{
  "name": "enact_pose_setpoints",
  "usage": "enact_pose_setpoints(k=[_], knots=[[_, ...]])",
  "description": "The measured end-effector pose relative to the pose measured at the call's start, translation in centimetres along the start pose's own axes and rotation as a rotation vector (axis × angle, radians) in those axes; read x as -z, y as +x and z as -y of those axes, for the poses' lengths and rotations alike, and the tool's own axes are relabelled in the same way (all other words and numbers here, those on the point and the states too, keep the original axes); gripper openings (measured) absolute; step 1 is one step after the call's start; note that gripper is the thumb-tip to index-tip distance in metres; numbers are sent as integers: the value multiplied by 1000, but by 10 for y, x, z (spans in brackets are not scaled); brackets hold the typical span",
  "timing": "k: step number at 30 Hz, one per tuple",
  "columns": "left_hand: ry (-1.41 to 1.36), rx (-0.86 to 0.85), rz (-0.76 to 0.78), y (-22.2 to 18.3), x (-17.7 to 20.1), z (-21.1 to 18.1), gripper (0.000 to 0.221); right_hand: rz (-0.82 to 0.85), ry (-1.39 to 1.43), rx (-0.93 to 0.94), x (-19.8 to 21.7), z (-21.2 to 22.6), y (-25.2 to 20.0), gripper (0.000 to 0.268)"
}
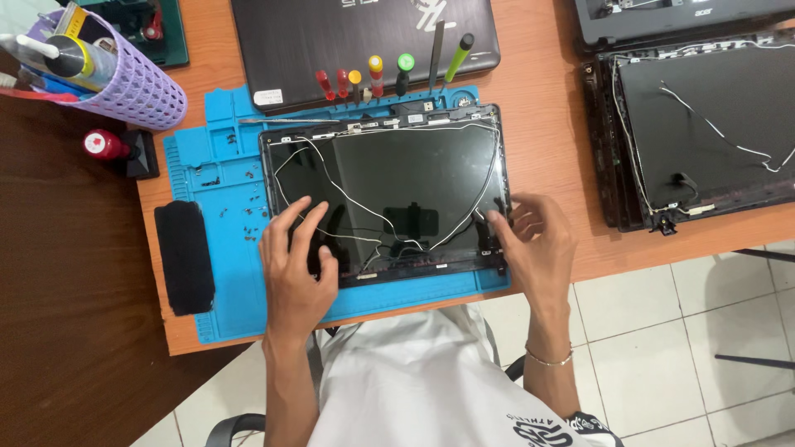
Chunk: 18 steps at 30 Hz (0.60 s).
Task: The person routes wires through the internal casing of a laptop top panel, closes the device to inspect the bottom, and then opens it to begin prying the upper palm rest assembly away from the lower chassis.
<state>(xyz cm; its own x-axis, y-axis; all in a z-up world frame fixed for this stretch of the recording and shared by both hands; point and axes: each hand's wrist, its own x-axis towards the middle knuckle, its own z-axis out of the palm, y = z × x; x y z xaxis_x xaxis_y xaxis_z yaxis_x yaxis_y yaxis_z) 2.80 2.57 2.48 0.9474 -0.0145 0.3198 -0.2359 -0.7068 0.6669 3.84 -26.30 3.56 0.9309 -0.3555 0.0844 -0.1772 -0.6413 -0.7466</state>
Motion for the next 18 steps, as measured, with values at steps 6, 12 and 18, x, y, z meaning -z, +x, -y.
enact_pose_setpoints(k=[6, 12, 18], knots=[[19, 74, -73, -12, 3, 9, 37, 131, -97, 128, -6, -1, -4, 29], [114, 175, -112, -17, 4, 19, 22, 49, -109, 215, -16, -6, 3, 20], [129, 297, -223, -27, 3, 16, 20, 27, -53, 242, -18, -13, 6, 28]])
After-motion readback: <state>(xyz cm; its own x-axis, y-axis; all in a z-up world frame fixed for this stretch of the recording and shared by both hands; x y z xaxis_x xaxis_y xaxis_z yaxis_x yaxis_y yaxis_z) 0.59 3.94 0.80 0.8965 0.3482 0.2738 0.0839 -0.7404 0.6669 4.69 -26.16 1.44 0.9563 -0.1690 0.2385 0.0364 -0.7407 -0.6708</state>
